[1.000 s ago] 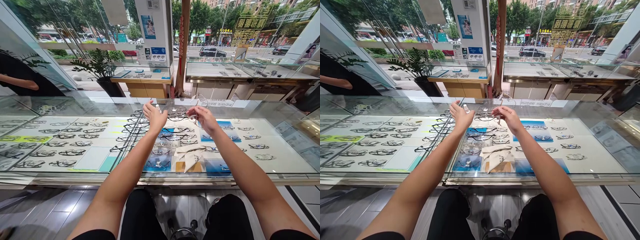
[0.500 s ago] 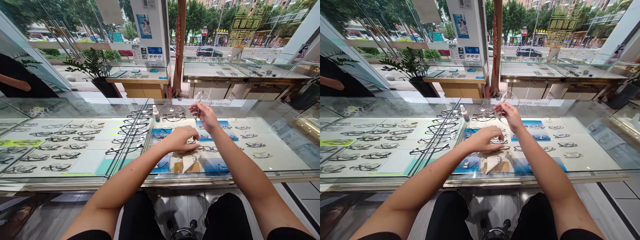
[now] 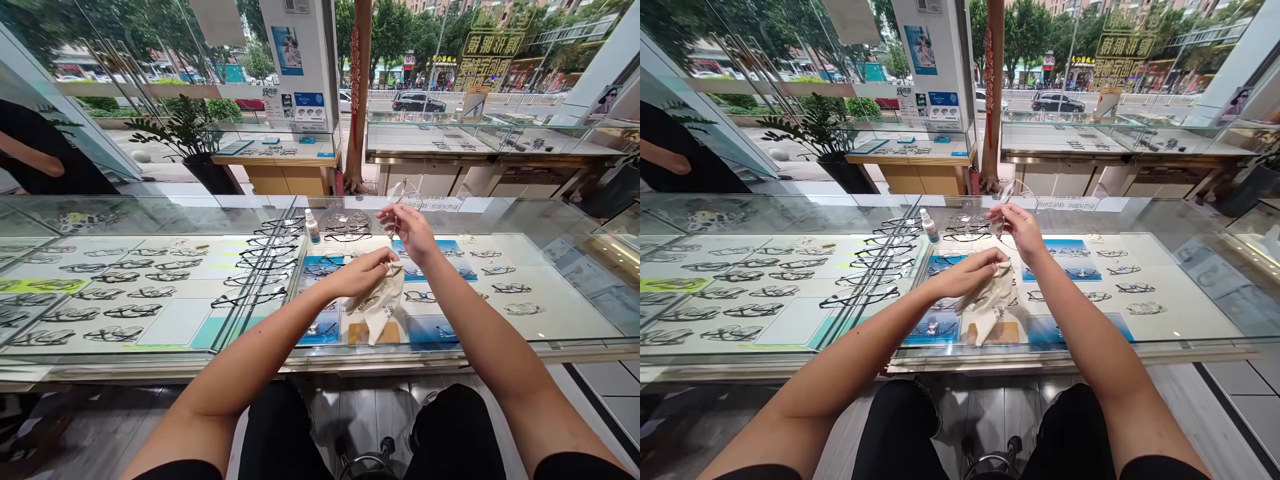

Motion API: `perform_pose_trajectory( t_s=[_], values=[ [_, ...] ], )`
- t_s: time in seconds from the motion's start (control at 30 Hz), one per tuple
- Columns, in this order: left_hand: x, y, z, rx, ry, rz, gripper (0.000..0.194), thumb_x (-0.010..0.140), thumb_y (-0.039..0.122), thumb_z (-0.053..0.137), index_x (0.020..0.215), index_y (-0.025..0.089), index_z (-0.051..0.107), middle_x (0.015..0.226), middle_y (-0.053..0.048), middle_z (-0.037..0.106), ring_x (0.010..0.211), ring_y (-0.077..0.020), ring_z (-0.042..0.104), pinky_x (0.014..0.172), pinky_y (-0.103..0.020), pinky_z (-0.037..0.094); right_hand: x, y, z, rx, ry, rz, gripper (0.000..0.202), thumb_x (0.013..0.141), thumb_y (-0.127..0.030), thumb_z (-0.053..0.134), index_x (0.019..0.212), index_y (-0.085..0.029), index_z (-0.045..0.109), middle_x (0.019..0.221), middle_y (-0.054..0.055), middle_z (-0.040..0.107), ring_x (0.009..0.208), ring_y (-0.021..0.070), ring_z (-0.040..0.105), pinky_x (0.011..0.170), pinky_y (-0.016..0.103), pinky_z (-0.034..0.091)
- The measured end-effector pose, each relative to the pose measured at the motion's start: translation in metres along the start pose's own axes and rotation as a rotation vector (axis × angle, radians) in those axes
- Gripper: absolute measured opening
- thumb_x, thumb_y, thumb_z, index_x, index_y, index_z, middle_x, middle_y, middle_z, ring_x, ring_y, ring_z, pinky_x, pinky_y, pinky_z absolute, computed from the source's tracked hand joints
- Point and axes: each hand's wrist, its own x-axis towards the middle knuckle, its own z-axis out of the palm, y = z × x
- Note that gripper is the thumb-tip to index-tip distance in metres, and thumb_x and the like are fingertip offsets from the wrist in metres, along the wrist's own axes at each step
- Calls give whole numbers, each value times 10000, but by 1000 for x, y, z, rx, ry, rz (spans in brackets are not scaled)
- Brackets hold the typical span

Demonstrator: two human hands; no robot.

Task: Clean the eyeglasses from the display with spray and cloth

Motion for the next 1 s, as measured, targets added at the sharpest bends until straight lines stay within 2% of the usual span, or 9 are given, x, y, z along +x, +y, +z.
perform_pose_trajectory(
  t_s=[0.13,0.2,0.3,0.4,0.5,0.63,0.73,0.83,1.0],
  values=[
    [2,-6,-3,-177,84,-3,269,1079,469,541,1152,232,643,1120,-62,693,1022,-222,638,967,-376,522,0,0,-1,-24,8,1,399,819,-675,850,928,-296,791,1013,44,829,920,212,704,860,363,579],
    [2,-6,-4,-226,77,-1,333,1034,528,655,1188,235,627,1085,-50,674,973,-209,626,921,-358,524,0,1,-1,-25,4,1,401,817,-676,853,927,-295,794,1013,43,829,919,210,704,868,364,580],
    [2,-2,-7,-210,100,36,413,934,509,808,1185,238,624,1066,-37,669,960,-207,619,894,-343,518,0,0,-1,-7,-1,-7,389,824,-667,864,922,-295,800,997,36,829,903,202,700,864,357,573],
    [3,2,-12,-157,194,70,327,983,535,733,1043,221,663,994,-31,669,920,-202,603,881,-340,498,0,0,-1,12,0,-10,369,820,-646,881,915,-297,813,973,29,831,884,196,692,852,351,564],
    [4,1,-19,-188,320,57,451,1003,630,678,873,200,638,840,-12,617,793,-174,545,792,-319,458,-1,-2,0,10,3,-4,372,803,-643,885,909,-292,816,962,35,832,881,203,689,840,354,560],
    [6,-5,-30,-319,488,7,556,936,737,719,887,185,684,814,-13,635,750,-163,533,723,-296,424,-1,-4,-1,-24,2,-3,376,833,-655,846,917,-292,799,997,46,830,909,213,700,841,365,561],
    [8,-8,-38,-364,599,-16,540,886,716,787,933,185,705,843,-9,658,772,-161,548,720,-280,430,-2,-5,-3,-30,3,-21,350,864,-641,823,924,-297,797,1030,49,831,946,220,710,852,371,567],
    [9,-8,-44,-423,679,-38,497,850,650,842,950,201,654,859,3,647,775,-152,560,712,-262,442,-2,-6,-4,4,-4,-31,333,860,-631,826,922,-304,802,1057,49,831,977,230,710,873,381,576],
    [9,-7,-45,-531,646,-108,447,868,579,829,941,225,566,848,14,627,748,-144,577,676,-246,455,-5,-10,2,5,-46,-18,354,829,-653,835,894,-306,798,1184,54,827,1133,262,709,965,403,585]
  ],
)
